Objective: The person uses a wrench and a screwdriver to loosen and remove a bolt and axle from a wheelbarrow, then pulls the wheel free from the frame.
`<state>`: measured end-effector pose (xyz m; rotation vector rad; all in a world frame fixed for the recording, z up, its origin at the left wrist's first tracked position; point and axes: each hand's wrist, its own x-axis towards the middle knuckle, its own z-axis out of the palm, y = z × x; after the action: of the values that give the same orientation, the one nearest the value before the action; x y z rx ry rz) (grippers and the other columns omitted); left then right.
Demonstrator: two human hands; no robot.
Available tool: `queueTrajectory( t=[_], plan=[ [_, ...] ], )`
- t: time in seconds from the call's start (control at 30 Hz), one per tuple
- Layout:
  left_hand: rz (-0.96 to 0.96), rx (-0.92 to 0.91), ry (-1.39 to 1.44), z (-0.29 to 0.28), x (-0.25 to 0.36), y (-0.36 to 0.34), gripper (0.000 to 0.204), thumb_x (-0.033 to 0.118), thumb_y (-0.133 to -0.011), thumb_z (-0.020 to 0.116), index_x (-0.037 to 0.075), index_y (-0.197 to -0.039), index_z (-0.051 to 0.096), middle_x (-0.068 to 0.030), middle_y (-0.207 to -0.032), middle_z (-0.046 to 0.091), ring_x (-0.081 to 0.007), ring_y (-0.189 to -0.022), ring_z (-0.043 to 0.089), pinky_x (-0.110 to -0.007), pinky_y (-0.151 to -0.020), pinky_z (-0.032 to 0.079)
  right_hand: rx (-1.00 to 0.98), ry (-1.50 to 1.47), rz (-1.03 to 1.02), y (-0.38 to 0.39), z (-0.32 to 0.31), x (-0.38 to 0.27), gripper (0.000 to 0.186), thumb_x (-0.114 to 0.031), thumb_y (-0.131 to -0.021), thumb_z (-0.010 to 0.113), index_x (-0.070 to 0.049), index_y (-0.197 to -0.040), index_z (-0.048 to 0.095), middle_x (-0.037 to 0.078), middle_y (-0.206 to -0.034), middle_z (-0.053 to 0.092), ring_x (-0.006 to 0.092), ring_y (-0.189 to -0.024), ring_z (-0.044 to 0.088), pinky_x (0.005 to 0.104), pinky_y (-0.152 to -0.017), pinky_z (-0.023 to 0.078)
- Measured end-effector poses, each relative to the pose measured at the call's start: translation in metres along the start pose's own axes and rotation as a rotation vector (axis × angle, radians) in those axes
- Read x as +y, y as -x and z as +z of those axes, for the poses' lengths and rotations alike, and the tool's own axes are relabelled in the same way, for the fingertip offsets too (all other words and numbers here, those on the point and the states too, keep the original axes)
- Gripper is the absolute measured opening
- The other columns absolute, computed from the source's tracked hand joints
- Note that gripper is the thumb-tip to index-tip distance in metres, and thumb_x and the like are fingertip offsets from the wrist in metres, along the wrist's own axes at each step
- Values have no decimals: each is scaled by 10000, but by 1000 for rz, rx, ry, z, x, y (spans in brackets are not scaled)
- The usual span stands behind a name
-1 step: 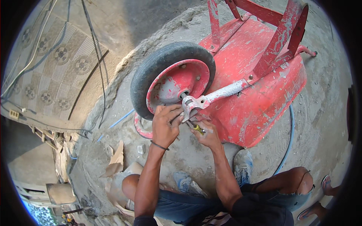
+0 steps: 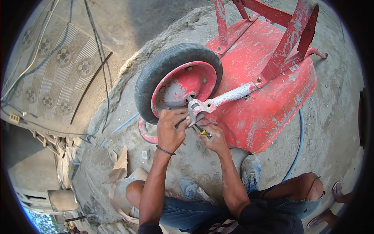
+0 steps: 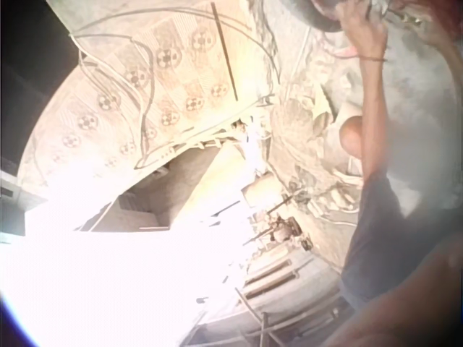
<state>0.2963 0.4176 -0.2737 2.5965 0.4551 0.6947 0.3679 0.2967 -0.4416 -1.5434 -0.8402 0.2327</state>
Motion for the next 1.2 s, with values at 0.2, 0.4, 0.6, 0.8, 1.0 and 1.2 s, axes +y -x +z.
queueTrajectory(
  t=[0.2,0.4,0.6,0.8,1.0,1.2],
  plan=[
    [9,92,-28,-4,10,-4,217,48,-662,777,28,-866,705,-102,-1013,663,-287,-935,555,-369,-820,454,147,-12,-32,-3,8,-9,444,-220,-577,904,-17,-793,573,107,-740,568,244,-650,548,363,-587,455],
    [85,52,-42,-1,-1,0,226,77,-656,795,32,-854,695,-98,-1030,659,-258,-950,554,-372,-801,457,109,1,44,-3,11,-12,450,-196,-597,889,-7,-793,531,120,-771,570,293,-696,578,381,-618,464],
    [114,64,-39,-3,4,-3,178,49,-661,775,21,-809,682,-97,-983,651,-274,-919,546,-379,-793,449,170,25,-4,-3,13,-9,466,-215,-579,907,-35,-774,525,101,-742,546,261,-664,542,376,-597,451],
    [118,41,-38,4,-6,5,266,45,-656,764,10,-902,669,-124,-1044,626,-309,-956,527,-401,-830,433,152,28,3,-4,11,-12,439,-191,-617,881,-3,-779,520,124,-774,562,296,-678,578,385,-595,461],
    [106,106,-75,-3,6,2,222,57,-656,771,14,-848,667,-126,-1043,620,-305,-973,521,-407,-842,426,185,31,-20,-4,13,-9,462,-198,-593,900,-23,-834,548,116,-770,574,271,-694,575,382,-640,478],
    [91,87,-39,3,-4,8,260,66,-669,770,15,-900,664,-135,-1073,605,-311,-970,520,-398,-846,428,168,43,-14,-4,13,-11,457,-176,-598,896,-22,-864,558,120,-785,591,275,-725,598,383,-687,492]
  ],
)
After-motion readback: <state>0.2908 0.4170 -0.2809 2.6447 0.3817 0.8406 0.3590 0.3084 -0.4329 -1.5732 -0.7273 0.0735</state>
